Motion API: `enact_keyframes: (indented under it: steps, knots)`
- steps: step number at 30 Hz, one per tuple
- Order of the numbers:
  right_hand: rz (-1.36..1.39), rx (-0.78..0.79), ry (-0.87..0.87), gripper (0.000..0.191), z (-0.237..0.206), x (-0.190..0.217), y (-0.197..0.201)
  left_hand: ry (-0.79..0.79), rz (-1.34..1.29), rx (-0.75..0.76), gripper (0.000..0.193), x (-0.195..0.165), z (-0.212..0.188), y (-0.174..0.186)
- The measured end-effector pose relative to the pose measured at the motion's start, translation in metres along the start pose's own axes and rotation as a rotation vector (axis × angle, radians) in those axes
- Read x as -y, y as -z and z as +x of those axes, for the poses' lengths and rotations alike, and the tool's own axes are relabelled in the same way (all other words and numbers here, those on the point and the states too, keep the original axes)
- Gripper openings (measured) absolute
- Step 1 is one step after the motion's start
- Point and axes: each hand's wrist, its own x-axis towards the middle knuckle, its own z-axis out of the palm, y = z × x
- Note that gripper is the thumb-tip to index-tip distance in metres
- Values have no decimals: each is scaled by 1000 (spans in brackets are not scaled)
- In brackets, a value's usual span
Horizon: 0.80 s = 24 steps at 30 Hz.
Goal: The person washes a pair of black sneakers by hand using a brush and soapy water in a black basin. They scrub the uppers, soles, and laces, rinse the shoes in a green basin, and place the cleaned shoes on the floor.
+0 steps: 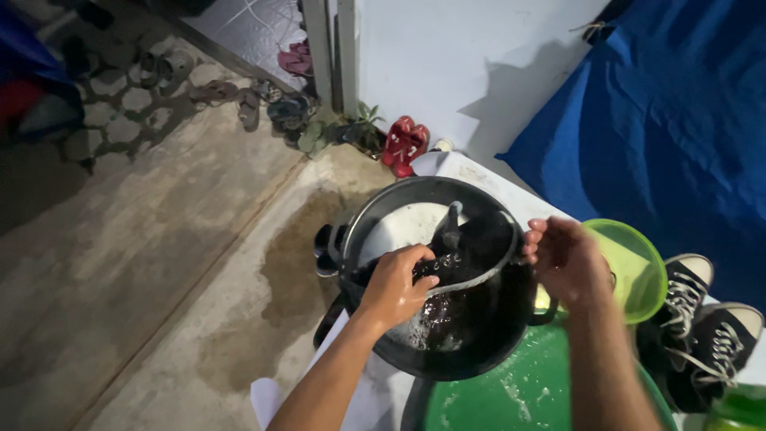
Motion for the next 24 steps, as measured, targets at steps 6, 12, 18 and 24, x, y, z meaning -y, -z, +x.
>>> enact_keyframes:
  steps: [6, 12, 18, 24]
  knots:
    - [-796, 130, -154, 47, -40, 56, -61, 2, -3, 44, 37, -3, -1, -16]
    - [-955, 266, -94, 45, -11, 37, -37, -60, 191, 167, 25, -14, -7, -8]
    - [-1088, 188, 64, 42, -25, 23, -36, -159, 255, 220, 21, -12, -7, 11]
    - [-882, 345, 36, 30, -44, 9, -44, -334, 272, 228, 24, -6, -7, 34]
